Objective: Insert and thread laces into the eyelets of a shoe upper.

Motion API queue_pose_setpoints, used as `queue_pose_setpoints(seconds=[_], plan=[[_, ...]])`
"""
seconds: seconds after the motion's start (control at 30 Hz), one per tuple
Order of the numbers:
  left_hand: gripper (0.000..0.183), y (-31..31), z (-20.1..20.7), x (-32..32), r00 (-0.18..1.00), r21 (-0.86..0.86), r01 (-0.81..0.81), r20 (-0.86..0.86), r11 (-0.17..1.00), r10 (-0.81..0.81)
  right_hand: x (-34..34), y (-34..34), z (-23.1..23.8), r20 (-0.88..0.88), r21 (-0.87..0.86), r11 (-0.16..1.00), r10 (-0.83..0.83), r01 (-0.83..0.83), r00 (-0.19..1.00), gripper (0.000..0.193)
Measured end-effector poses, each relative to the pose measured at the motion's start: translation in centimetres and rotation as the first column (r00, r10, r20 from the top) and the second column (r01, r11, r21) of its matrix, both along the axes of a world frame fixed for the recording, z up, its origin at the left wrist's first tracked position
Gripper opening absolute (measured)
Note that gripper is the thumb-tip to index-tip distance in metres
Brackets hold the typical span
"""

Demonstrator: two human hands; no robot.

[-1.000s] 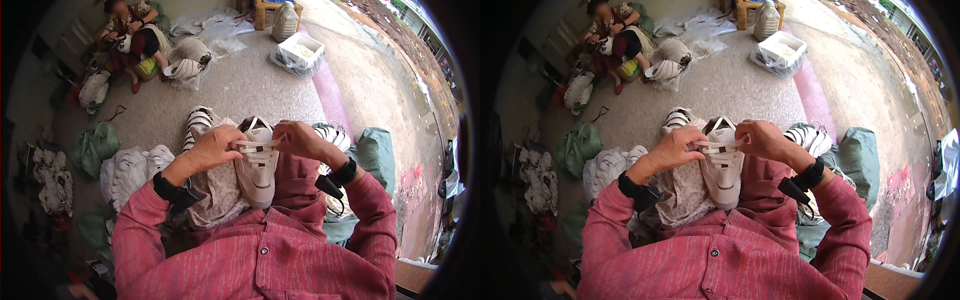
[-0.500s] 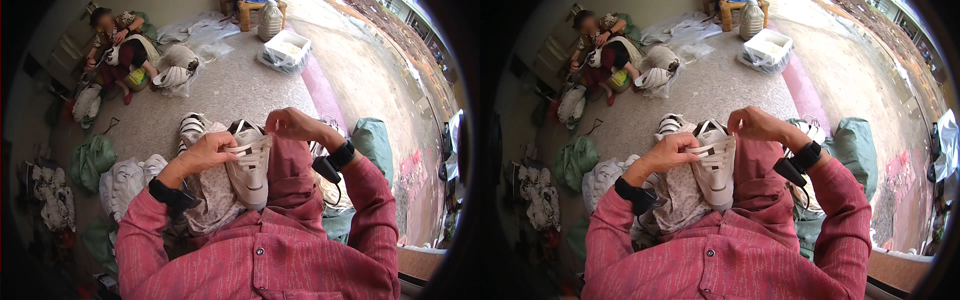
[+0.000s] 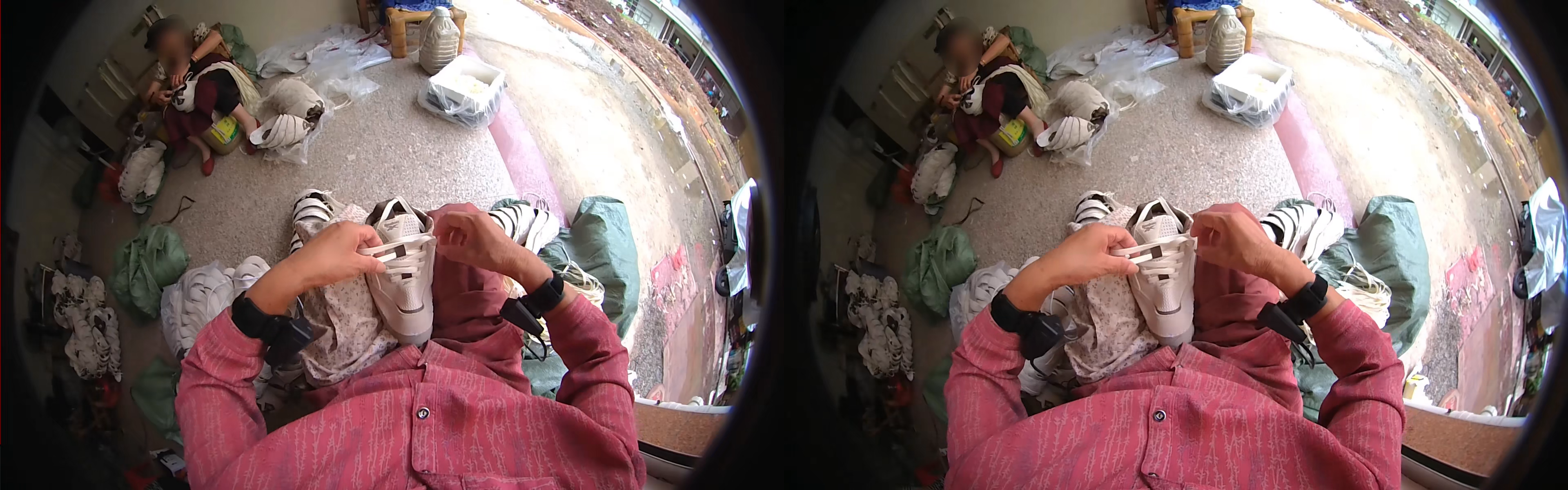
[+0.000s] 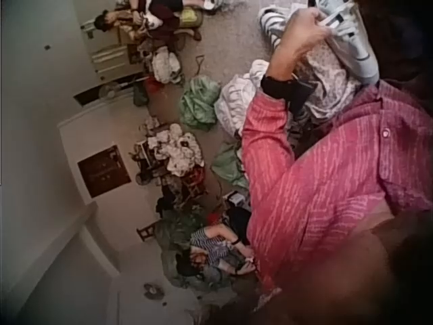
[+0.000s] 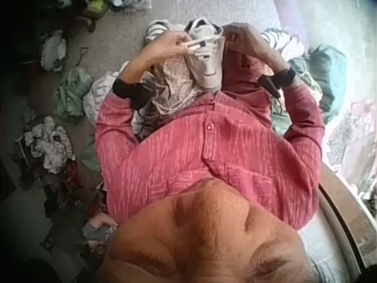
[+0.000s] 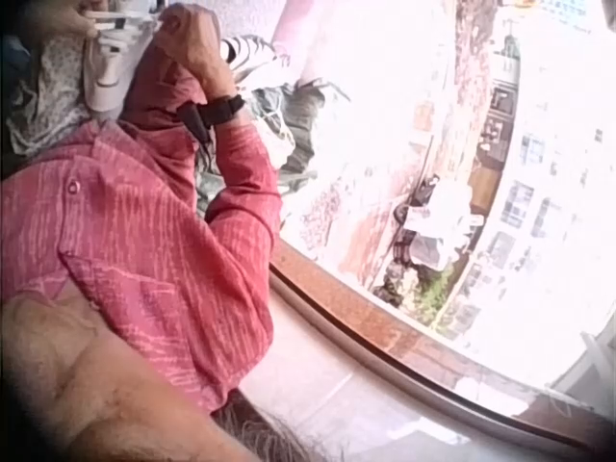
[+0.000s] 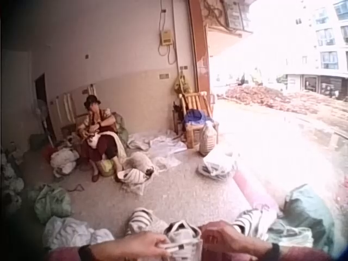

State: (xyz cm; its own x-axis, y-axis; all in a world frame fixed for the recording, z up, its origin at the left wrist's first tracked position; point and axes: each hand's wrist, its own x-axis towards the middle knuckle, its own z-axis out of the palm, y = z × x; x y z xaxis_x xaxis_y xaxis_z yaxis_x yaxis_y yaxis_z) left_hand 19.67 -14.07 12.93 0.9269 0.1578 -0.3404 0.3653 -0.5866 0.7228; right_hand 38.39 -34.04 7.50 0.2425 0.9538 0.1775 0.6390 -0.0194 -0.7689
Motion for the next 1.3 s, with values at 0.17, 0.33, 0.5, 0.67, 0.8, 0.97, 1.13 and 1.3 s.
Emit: queue_pose_setpoints(seconds=[0.17,0.33,0.5,0.67,0.8,0.97,1.13,1.3], plan=[[0.028,1.1,-0.4,0.2,0.982,-0.079,0.175,-0.06,0.981,-0.18,0.2,0.3,-0.9,0.276,0.151,0.984,0.051,-0.096,0.96,0.011],[0.028,1.9,-1.7,-0.4,0.969,-0.181,0.244,0.079,0.953,-0.233,-0.5,0.5,-0.9,0.443,0.06,0.996,0.029,-0.061,0.896,0.013],[0.025,2.7,-2.3,-0.1,0.975,-0.253,0.221,0.086,0.942,-0.206,-0.5,0.9,-0.6,0.473,-0.038,0.997,0.073,-0.063,0.878,0.015],[0.021,2.9,-2.8,0.6,0.971,-0.263,0.222,0.148,0.939,-0.188,-0.7,1.2,-1.5,0.598,-0.011,0.999,0.035,-0.035,0.8,0.018],[0.02,2.9,-2.9,1.4,0.978,-0.28,0.205,0.09,0.938,-0.187,-1.1,0.4,-2.5,0.734,0.145,0.987,-0.149,0.062,0.663,0.018],[0.018,3.1,-2.6,1.6,0.972,-0.262,0.236,0.073,0.936,-0.225,-1.4,-1.3,-1.7,0.737,0.015,0.999,0.011,-0.032,0.675,0.014],[0.023,3.2,-2.1,1.5,0.968,-0.253,0.244,0.011,0.936,-0.25,-0.2,-1.8,0.8,0.346,-0.095,0.992,-0.044,0.081,0.937,0.007],[0.024,3.3,-1.7,1.6,0.967,-0.288,0.225,-0.047,0.931,-0.249,1.1,1.3,1.2,0.227,0.094,0.995,-0.05,0.029,0.973,0.016]])
